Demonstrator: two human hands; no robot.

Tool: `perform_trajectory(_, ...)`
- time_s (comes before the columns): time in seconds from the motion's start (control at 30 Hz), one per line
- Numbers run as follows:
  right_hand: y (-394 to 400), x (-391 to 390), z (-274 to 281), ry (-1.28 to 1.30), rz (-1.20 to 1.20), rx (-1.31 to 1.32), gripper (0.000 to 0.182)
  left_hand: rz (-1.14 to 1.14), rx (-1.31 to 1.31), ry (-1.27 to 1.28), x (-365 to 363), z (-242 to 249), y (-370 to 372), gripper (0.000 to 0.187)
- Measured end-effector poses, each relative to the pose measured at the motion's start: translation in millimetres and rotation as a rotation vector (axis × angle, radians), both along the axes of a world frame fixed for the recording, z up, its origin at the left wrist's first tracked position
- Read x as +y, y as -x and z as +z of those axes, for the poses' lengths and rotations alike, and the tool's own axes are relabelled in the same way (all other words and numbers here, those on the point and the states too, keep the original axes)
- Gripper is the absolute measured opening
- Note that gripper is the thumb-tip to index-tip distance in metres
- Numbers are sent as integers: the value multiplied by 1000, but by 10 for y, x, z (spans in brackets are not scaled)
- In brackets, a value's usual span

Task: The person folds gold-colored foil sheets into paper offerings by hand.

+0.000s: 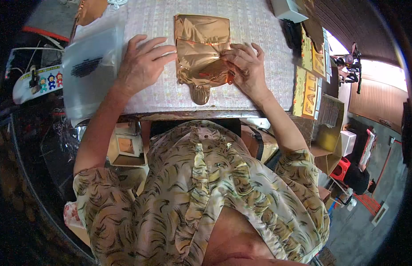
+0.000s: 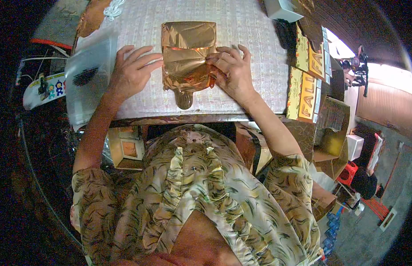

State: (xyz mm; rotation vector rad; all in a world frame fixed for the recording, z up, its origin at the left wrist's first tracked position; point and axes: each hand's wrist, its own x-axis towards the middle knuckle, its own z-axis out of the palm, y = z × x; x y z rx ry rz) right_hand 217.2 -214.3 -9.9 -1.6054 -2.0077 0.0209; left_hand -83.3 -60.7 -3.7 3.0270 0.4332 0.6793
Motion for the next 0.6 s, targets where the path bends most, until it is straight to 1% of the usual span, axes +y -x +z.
perform_trajectory(0.13,-10,0,-34,-10,-13,-4,23,-4,11,19,15,6,16,30)
perform_trajectory(0.23,-13,2,-52,-14,-16,8,24,-3,37,5,27,10,19,33)
perform_trajectory(0.3,-12,6,-57,-11,-16,-7,26,26,25,18,9,35,21,40)
perform_trajectory(0.33,-9,5,-54,-13,-19,-5,26,23,28,17,0,56,13,40)
perform_trajectory(0.4,-8,-1,-37,-3,-11,6,26,33,18,-31,-21,109,-37,49)
perform_trajectory(0.5,-6,-5,-31,16,-18,1,26,62,-21,-26,-4,146,-179,53)
perform_trajectory(0.53,-9,-9,-43,17,-27,1,26,52,-21,-24,22,128,-217,53)
perform_trajectory(0.6,-20,-10,-69,-3,-19,8,26,-69,97,-25,75,94,-293,56)
